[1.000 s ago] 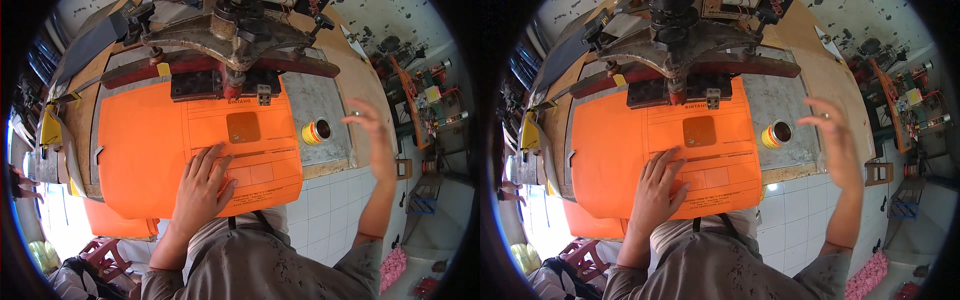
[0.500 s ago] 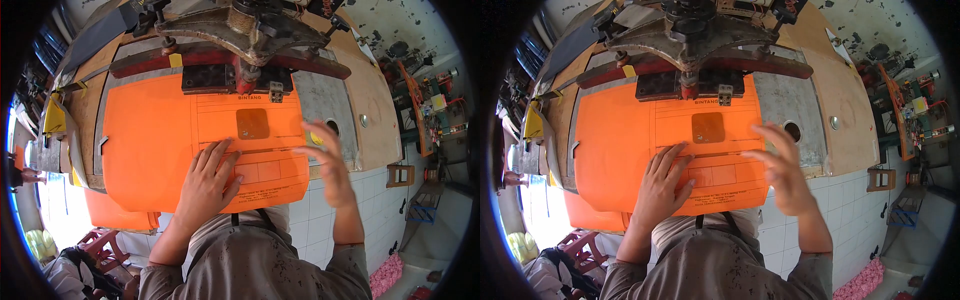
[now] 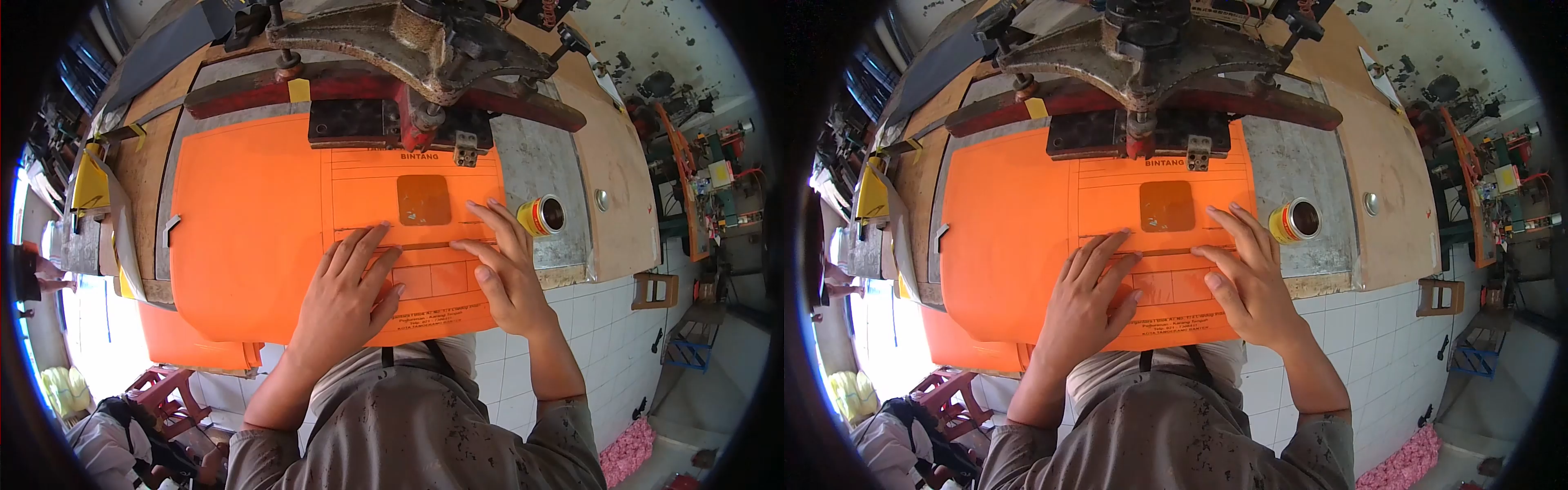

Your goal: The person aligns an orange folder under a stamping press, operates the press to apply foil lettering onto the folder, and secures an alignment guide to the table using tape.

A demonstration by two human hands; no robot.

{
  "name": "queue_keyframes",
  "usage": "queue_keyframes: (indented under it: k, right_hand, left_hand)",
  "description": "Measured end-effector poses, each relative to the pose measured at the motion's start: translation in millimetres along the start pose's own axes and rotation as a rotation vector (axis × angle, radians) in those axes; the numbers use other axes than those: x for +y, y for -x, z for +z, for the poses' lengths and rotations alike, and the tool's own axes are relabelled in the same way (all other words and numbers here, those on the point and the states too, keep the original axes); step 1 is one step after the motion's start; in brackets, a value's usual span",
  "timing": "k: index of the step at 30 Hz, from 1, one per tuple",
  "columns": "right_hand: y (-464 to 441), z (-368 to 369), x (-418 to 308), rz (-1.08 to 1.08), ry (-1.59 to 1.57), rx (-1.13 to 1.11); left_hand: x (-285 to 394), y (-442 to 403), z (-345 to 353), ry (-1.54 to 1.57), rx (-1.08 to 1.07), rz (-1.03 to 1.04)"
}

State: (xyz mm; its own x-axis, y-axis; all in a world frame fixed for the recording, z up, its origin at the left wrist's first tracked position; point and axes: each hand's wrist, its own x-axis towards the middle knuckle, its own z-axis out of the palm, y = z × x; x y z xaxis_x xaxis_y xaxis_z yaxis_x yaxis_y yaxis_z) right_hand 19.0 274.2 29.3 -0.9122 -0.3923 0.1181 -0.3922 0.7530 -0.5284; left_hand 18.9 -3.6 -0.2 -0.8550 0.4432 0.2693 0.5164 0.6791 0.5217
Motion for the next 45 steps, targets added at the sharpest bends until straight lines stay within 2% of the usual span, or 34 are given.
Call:
queue_keyframes:
  k: [19, 31, 45]
  right_hand:
    - [-15.6, 13.7, -14.5, -0.113, 0.088, -0.023]
    - [-25.8, 20.7, -29.8, -0.242, 0.298, -0.045]
    - [-26.4, 15.1, -34.5, -0.259, 0.407, -0.054]
  left_hand:
    - [-0.9, -1.2, -0.2, -0.02, 0.015, 0.018]
    - [-2.7, -2.5, -2.9, 0.036, 0.021, 0.018]
    - [-3.7, -4.2, -3.8, 0.035, 0.028, 0.028]
